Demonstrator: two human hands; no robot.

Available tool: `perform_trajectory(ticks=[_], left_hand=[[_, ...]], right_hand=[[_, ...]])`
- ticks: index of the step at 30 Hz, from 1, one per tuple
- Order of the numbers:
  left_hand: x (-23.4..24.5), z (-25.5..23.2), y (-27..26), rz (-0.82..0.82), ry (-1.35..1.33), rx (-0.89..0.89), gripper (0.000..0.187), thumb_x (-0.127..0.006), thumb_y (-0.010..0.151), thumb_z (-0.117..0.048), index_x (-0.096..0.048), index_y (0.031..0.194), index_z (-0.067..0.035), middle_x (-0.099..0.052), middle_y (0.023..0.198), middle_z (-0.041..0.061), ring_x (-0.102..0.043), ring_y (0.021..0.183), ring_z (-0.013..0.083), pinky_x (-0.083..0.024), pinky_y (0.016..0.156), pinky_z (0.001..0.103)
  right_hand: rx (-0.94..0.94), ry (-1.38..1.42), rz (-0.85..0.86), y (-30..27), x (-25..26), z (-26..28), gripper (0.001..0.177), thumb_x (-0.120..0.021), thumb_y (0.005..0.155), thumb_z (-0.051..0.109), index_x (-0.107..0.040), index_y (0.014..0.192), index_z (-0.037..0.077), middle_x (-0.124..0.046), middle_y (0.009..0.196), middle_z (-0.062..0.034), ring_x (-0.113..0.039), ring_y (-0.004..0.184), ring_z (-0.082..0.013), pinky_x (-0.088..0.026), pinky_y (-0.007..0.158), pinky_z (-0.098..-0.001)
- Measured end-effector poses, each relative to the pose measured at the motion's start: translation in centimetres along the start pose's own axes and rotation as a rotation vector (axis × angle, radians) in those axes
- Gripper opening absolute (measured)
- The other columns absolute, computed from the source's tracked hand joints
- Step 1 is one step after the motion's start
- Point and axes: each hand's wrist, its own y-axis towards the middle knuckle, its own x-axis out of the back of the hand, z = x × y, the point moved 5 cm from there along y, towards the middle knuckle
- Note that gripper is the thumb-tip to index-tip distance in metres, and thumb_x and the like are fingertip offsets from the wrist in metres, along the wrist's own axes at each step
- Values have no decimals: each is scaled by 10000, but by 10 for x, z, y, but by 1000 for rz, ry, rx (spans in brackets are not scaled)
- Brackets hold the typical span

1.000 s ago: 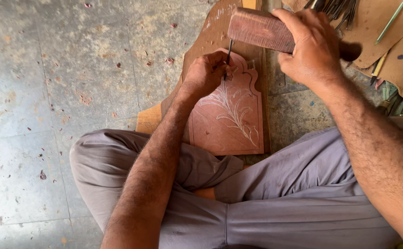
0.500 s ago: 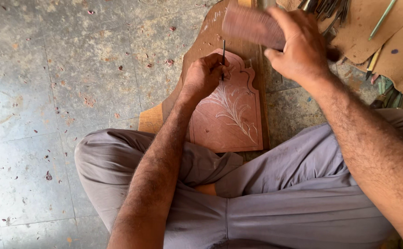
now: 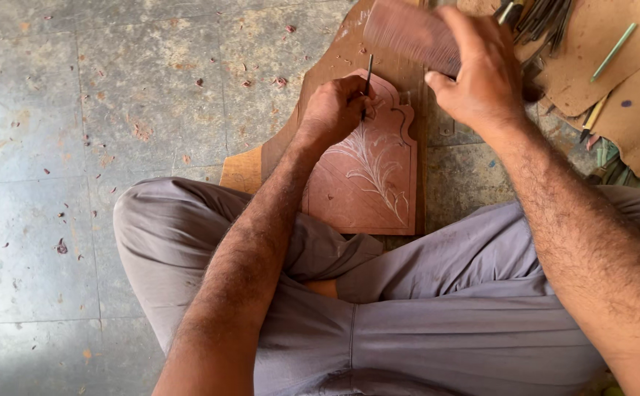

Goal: The person carves a floral pattern into a shaped wooden panel using a chisel and a wooden mallet. They tap the chisel with the mallet to remove small shavings of wood, following pre-drawn lines across the surface of the piece.

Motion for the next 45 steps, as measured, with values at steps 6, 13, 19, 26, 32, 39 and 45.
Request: perform_trajectory(ticks=[6,13,19,26,32,39,45], left_hand=[[-5,9,8,33,44,26,110,-649,962,-141,-752,991,-116,-796,851,15,-769,740,105,-632,716,305],[-5,7,3,22,123,17,111,-663,967,-190,-761,999,-149,-788,876,13,-754,768,124,-618,750,345],[-5,5,0,21,125,30,115,-657,971,-187,-761,1002,-150,-788,869,5,-755,768,113,-620,762,325],[-5,6,-2,2,78,35,107,-654,967,-149,-758,971,-125,-793,868,-3,-755,755,79,-629,734,297],[-5,2,-10,-10,-42,47,115,-633,965,-89,-748,962,-82,-803,850,12,-768,755,63,-643,723,269],[-4,-2,-16,13,-91,32,109,-640,961,-55,-748,954,-58,-797,852,9,-759,763,68,-629,722,271],[-6,1,-20,-9,-149,43,105,-627,968,-26,-731,960,-39,-787,838,21,-745,759,77,-623,714,263]], right_hand=[[-30,-2,51,2,6,0,903,-910,853,114,-442,1623,169,-544,1533,-146,-484,1422,-365,-411,1172,-537],[75,-78,49,1,12,8,971,-891,806,42,-445,1654,201,-500,1629,-138,-442,1472,-373,-342,1212,-567],[148,-157,56,3,5,2,1015,-889,821,45,-383,1690,182,-433,1661,-190,-405,1507,-405,-372,1218,-578],[-52,99,55,1,-4,-11,921,-899,941,178,-333,1665,117,-404,1662,-203,-405,1528,-393,-374,1249,-572],[-131,180,30,2,-8,-8,897,-909,926,198,-348,1617,85,-440,1620,-193,-436,1480,-373,-371,1215,-539],[20,61,46,2,-4,-3,893,-890,907,119,-371,1632,166,-510,1578,-142,-477,1466,-344,-379,1244,-541],[2,129,1,1,-5,-1,930,-904,906,114,-350,1653,119,-401,1645,-215,-377,1510,-391,-367,1206,-556]])
